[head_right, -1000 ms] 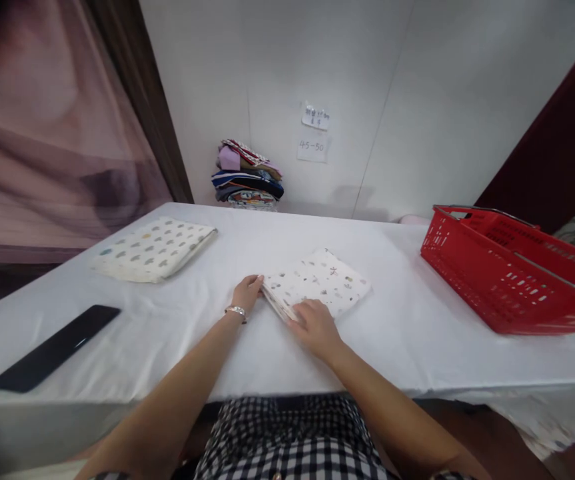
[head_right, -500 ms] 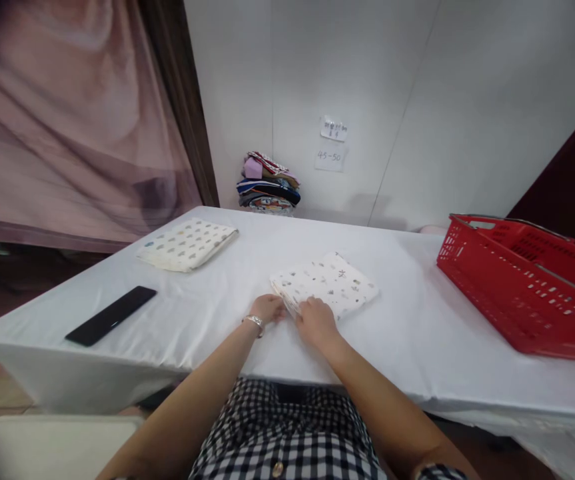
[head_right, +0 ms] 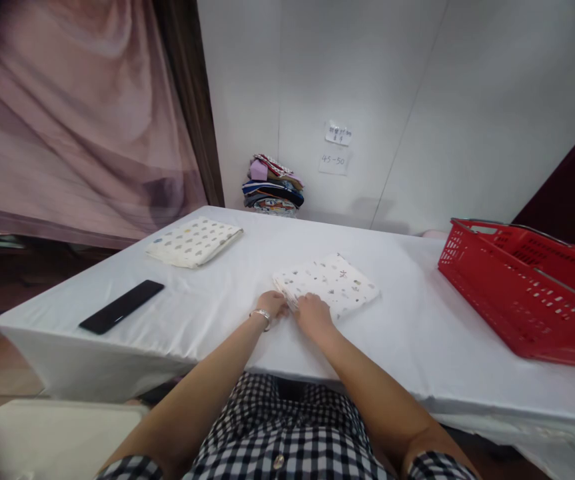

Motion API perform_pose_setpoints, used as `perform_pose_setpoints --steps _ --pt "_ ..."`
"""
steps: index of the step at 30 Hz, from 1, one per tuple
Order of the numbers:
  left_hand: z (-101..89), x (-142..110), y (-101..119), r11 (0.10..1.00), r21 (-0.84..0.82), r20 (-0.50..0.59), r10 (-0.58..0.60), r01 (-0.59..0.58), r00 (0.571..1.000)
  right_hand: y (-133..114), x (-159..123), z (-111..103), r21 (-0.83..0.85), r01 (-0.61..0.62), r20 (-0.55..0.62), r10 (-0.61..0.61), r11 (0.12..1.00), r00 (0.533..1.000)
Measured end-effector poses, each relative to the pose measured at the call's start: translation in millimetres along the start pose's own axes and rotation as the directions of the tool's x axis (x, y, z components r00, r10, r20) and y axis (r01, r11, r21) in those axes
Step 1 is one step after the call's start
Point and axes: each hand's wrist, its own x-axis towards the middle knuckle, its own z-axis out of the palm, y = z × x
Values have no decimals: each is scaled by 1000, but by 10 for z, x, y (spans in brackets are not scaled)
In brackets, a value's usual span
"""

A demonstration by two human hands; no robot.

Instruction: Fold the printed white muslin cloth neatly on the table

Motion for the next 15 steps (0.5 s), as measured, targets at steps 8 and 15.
perform_pose_setpoints --steps 8,15 --pt "-4 -12 14 999 41 -6 21 -20 1000 -73 156 -10 -54 -16 60 19 998 998" --pt "6 0 5 999 40 -4 21 -21 1000 -1 188 -60 -44 33 69 -30 998 997"
